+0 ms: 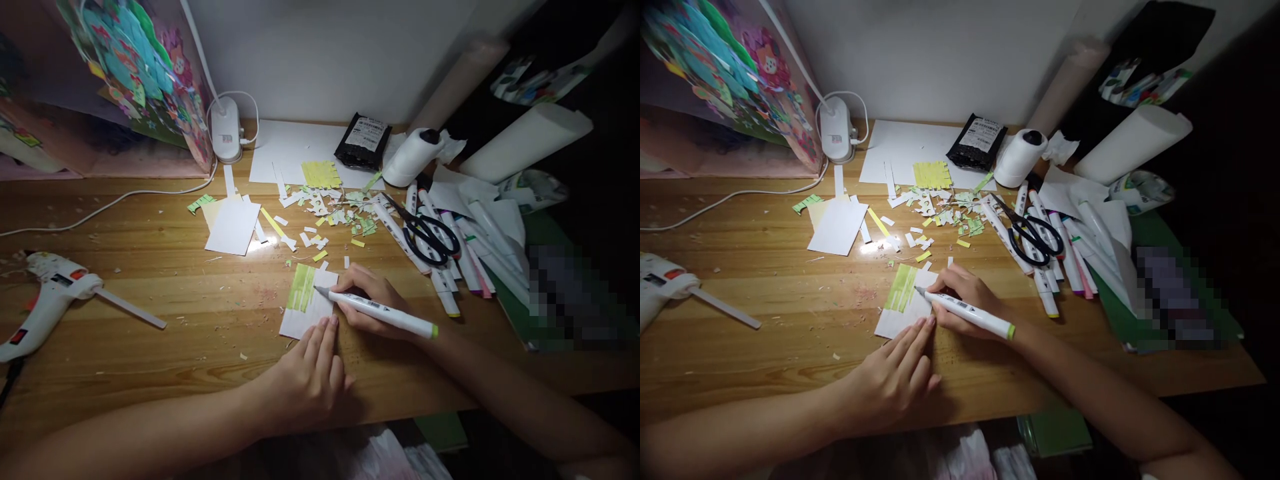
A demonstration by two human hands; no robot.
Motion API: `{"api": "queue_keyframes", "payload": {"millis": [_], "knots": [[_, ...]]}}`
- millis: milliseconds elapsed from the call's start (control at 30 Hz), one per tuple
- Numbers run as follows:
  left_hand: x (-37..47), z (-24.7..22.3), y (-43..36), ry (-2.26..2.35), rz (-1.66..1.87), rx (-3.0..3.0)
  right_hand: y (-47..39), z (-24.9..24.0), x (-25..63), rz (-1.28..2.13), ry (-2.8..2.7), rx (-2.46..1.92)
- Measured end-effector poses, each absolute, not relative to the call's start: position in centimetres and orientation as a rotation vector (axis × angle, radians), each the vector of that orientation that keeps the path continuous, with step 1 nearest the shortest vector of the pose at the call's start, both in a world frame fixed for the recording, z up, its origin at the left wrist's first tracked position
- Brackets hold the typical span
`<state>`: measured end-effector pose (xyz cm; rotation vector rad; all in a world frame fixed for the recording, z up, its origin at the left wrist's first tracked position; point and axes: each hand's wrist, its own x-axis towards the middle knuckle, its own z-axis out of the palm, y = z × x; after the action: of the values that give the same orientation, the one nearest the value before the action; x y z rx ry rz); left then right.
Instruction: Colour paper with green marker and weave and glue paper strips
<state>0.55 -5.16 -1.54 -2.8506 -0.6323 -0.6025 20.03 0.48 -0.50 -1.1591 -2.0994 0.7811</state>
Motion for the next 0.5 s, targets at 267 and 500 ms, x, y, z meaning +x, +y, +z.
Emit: {"api": "queue_keyframes", "payload": {"millis": [267,500], "knots": [[0.72,-1.43,-5.12,-0.629,-0.598,-2.856,0.56,-0.65,20.37,0.971,-1.995,-1.323],[0.7,-1.42,-5.14,-0.632,-0.629,-2.858,0.33,-0.31,20.06,0.981,-1.911,-1.386]]}}
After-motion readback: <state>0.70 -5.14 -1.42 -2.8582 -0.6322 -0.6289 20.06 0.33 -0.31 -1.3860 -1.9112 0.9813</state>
